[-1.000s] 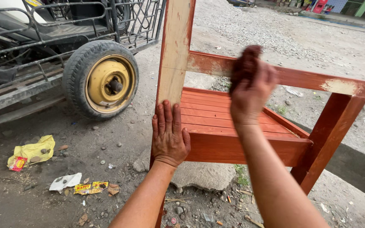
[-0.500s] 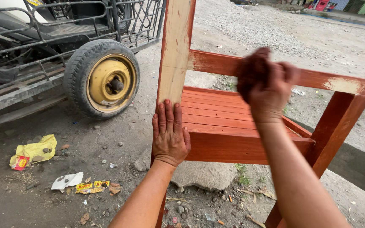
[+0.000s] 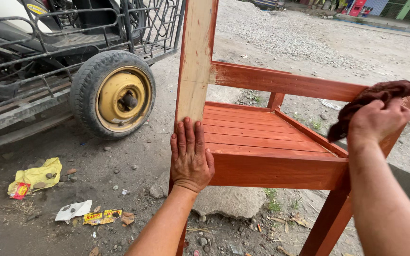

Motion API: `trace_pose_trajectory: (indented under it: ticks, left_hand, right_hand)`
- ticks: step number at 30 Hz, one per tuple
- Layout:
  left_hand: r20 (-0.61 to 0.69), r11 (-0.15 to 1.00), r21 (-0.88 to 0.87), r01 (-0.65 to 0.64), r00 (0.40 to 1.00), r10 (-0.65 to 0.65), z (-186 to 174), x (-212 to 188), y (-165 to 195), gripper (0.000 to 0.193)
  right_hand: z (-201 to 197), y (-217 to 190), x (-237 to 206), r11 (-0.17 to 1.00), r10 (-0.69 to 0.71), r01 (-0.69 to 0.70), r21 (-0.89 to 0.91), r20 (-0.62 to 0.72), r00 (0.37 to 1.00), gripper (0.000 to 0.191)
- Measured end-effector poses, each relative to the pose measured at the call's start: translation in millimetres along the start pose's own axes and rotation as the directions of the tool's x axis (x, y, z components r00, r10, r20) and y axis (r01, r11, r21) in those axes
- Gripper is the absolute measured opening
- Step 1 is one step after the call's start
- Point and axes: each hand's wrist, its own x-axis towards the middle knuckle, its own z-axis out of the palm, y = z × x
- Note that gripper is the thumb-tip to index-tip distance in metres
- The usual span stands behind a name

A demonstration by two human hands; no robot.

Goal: The person applies reddish-brown stain to a wooden chair using a cloth. They rub the stain onto the seat, legs, and backrest, working methodically across different sections of the chair.

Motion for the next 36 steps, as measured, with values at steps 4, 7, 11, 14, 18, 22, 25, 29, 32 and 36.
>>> trace_pose_trajectory:
  ticks: [4,7,11,14,18,22,25,29,32,36]
  left_hand:
    - [-0.013,1.0,-0.013,-0.006,1.0,0.006,-2.7,-2.0,0.4,0.081]
    - [-0.018,1.0,-0.004,-0.004,1.0,0.004,-4.2,-2.4,0.5,0.081]
    - [-0.01,1.0,0.017,0.003,1.0,-0.003,-5.7,-7.3,-0.2,0.08]
    - [-0.026,0.999,0.035,0.002,1.0,-0.002,-5.4,-10.6,-0.9,0.078]
    - [-0.031,0.999,0.046,-0.004,1.0,0.006,-4.3,-16.0,-2.1,0.078]
    - [-0.038,0.998,0.054,-0.018,0.999,0.02,-4.5,-25.1,-1.2,0.079]
    - [-0.016,0.997,0.068,-0.022,1.0,0.023,-3.9,-26.2,-1.6,0.079]
    - [-0.003,0.998,0.065,-0.013,1.0,0.013,-2.9,-22.0,-0.7,0.078]
    - [-0.001,0.999,0.054,-0.008,1.0,0.009,-2.9,-17.3,-2.9,0.078]
    - [-0.019,0.999,0.048,-0.011,1.0,0.012,-3.2,-16.7,-2.9,0.078]
  right_hand:
    - [13.3,-12.3,-41.4,0.905,-0.294,0.306,-0.295,0.088,0.952,0.043]
    - [5.0,-16.1,-46.4,0.851,-0.372,0.385,-0.358,0.109,0.922,0.031]
    - [-15.4,-4.0,-18.0,0.863,-0.316,0.33,-0.382,0.102,0.943,0.02]
    - [-32.0,17.1,24.6,0.861,-0.25,0.226,-0.456,0.009,0.968,0.017]
    - [-42.5,61.6,79.9,0.976,0.15,-0.143,0.165,-0.036,0.988,0.02]
    - [-46.8,94.3,105.1,0.839,0.235,-0.183,0.512,-0.038,0.971,0.029]
    - [-51.4,95.3,97.5,0.939,0.212,-0.174,0.295,-0.102,0.972,0.023]
    - [-43.0,63.6,41.6,0.974,-0.069,0.026,-0.225,-0.183,0.981,0.018]
    - [-34.8,49.9,-3.1,0.881,-0.351,0.31,-0.358,-0.053,0.935,0.012]
    - [-57.1,52.9,18.4,0.935,-0.269,0.222,-0.276,-0.147,0.952,0.01]
